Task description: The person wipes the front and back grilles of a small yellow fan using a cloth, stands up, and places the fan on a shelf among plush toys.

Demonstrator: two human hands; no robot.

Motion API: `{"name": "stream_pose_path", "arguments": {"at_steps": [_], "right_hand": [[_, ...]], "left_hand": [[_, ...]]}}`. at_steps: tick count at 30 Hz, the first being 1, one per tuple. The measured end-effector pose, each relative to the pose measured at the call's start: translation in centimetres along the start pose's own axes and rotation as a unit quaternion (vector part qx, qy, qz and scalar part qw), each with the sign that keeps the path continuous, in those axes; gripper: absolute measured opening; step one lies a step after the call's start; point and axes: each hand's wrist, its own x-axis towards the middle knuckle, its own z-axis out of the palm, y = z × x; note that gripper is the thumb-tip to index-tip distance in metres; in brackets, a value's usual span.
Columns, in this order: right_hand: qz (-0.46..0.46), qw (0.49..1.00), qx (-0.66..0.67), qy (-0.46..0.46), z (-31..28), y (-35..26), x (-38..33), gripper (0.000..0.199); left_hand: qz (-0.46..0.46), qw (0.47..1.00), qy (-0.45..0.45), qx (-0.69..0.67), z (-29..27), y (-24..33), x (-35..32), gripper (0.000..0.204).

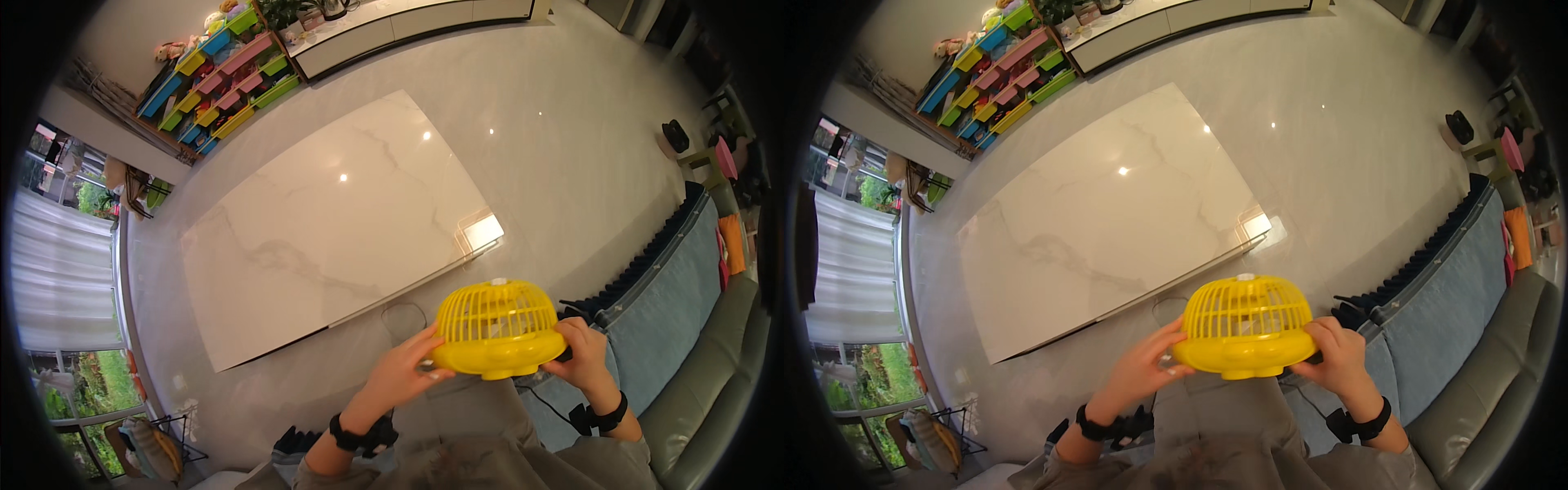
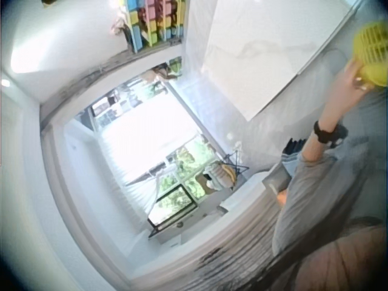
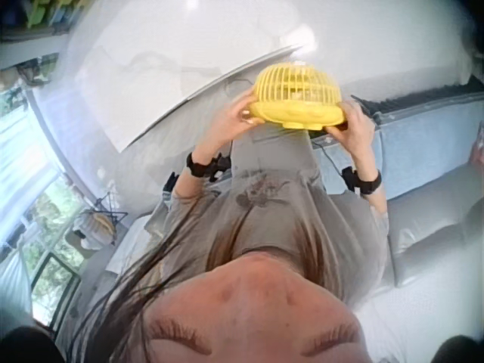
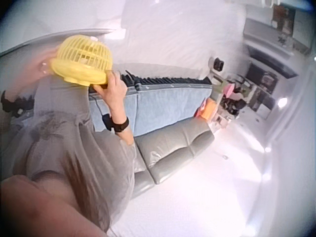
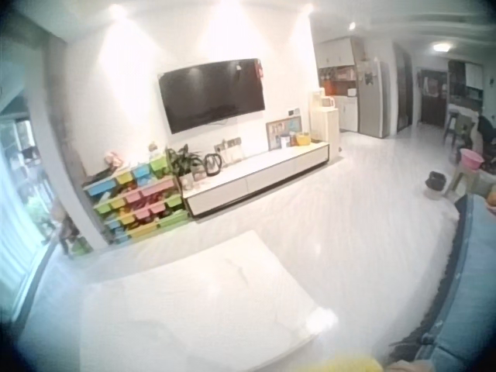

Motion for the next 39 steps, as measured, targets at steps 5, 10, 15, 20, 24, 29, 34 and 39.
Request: {"name": "stream_pose_path", "arguments": {"at_steps": [5,10,15,20,24,29,34,39], "right_hand": [[0.083,0.994,-0.029,0.070,-10.6,-4.8,0.3,0.058],[0.155,0.981,-0.039,0.113,-20.8,-7.9,-0.4,0.054],[0.249,0.953,-0.038,0.169,-26.4,-6.7,-2.5,0.051],[0.271,0.931,-0.042,0.242,-29.5,0.2,-3.5,0.051],[0.277,0.921,-0.066,0.266,-34.4,7.0,-3.8,0.053],[0.233,0.902,-0.171,0.319,-40.6,15.0,-3.9,0.054],[0.281,0.878,-0.195,0.336,-43.3,24.3,-3.2,0.053],[0.375,0.845,-0.216,0.314,-43.8,33.3,-2.7,0.056]], "left_hand": [[0.039,0.996,-0.060,0.056,-3.0,10.4,3.8,0.061],[0.089,0.992,-0.084,0.021,-4.9,19.8,6.6,0.058],[0.134,0.978,-0.157,0.001,-3.7,26.9,12.9,0.059],[0.157,0.968,-0.197,-0.014,1.4,31.6,20.7,0.060],[0.206,0.957,-0.206,-0.002,6.4,37.0,28.4,0.058],[0.267,0.945,-0.187,-0.016,12.9,43.0,36.8,0.058],[0.185,0.969,-0.162,0.003,16.5,46.3,45.1,0.037],[0.094,0.975,-0.202,0.003,19.5,44.3,57.2,0.016]]}}
